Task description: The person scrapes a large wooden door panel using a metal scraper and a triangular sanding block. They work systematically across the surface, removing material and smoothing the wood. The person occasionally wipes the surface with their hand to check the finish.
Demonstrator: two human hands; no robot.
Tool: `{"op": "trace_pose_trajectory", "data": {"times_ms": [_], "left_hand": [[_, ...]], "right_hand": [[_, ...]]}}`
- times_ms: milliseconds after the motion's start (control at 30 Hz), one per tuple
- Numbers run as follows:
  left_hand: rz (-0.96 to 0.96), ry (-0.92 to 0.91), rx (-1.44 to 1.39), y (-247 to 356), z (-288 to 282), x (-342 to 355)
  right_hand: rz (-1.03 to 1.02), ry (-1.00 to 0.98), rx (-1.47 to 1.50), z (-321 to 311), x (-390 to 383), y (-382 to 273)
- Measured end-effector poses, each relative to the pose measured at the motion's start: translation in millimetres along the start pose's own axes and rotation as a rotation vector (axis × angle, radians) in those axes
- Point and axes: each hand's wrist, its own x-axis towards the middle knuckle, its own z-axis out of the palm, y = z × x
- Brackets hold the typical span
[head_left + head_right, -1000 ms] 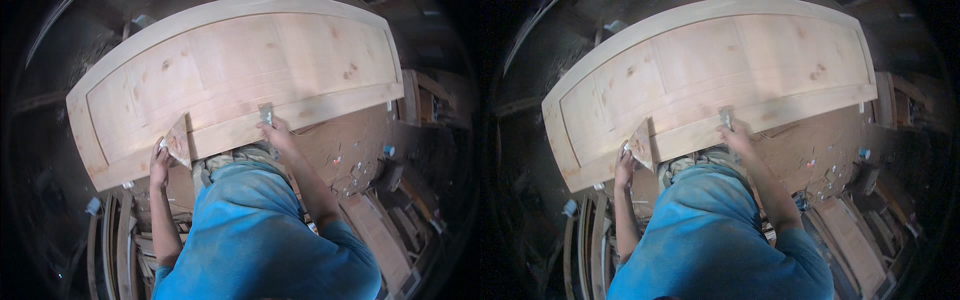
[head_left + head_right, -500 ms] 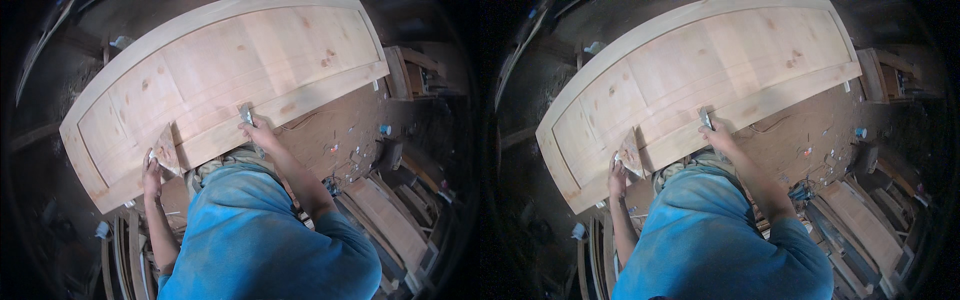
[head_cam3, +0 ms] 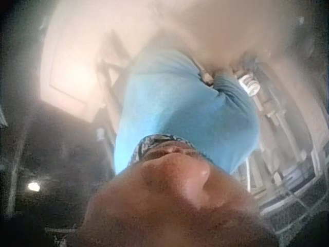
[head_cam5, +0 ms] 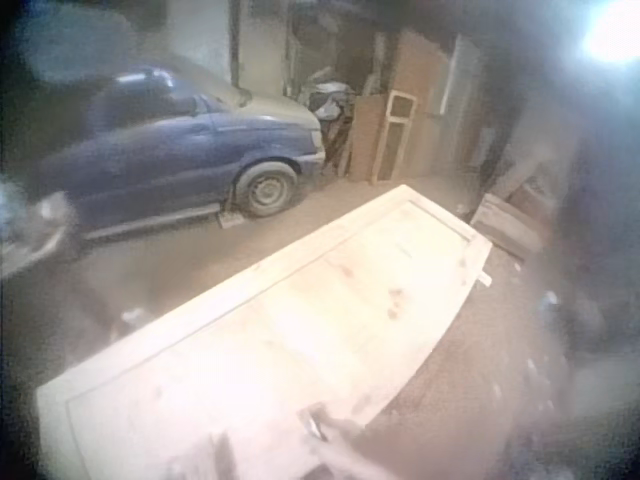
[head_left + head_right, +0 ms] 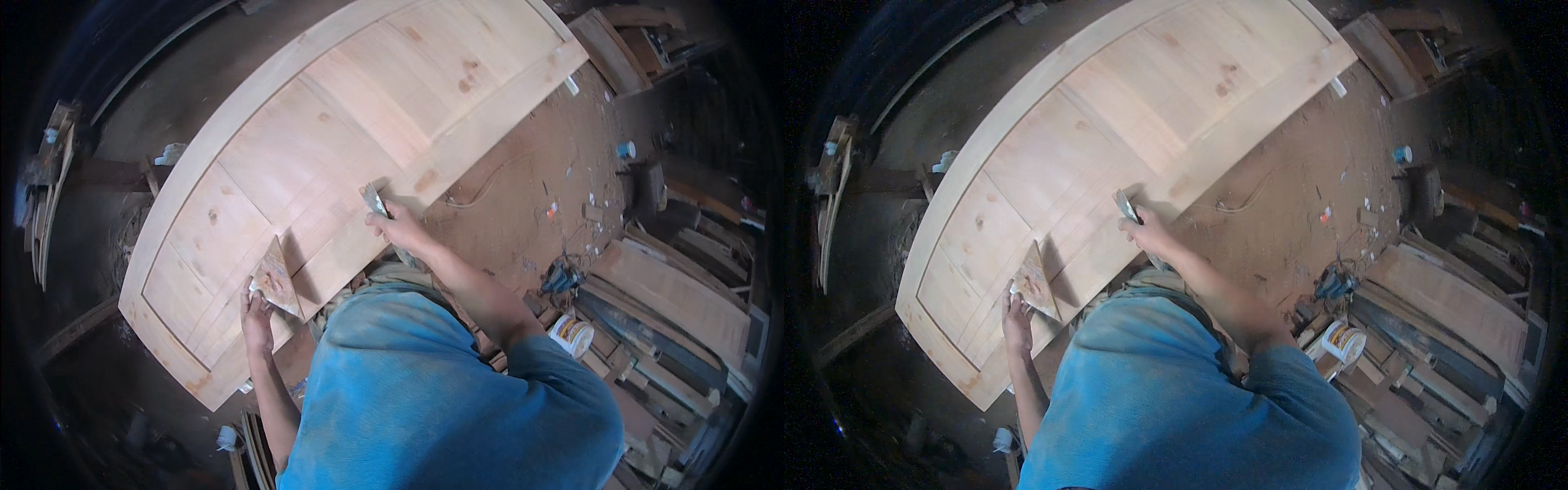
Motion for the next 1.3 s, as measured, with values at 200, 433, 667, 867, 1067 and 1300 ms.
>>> {"op": "trace_pose_trajectory", "data": {"times_ms": [200, 433, 667, 867, 1067, 1300], "left_hand": [[-0.028, -0.030, -0.057, -6.5, -11.8, 15.3], [-0.027, -0.153, -0.028, 15.0, -6.8, 16.1], [0.030, -0.274, -0.035, 12.9, 25.4, 29.3], [-0.009, -0.282, -0.075, 22.8, 84.5, 35.3], [-0.098, -0.441, -0.280, 56.7, 129.7, 27.6], [0.022, -0.575, -0.286, 74.8, 159.8, 23.4]], "right_hand": [[-0.008, 0.055, 0.038, 11.9, -1.0, 32.3], [-0.078, 0.074, 0.123, 23.3, -18.4, 6.6], [-0.052, 0.073, 0.142, 16.0, -18.8, 14.2], [-0.061, 0.033, 0.132, 6.1, 3.0, 15.8], [-0.067, -0.008, 0.095, 10.1, -8.5, -1.4], [-0.056, 0.024, 0.182, 3.9, -28.3, -17.1]]}}
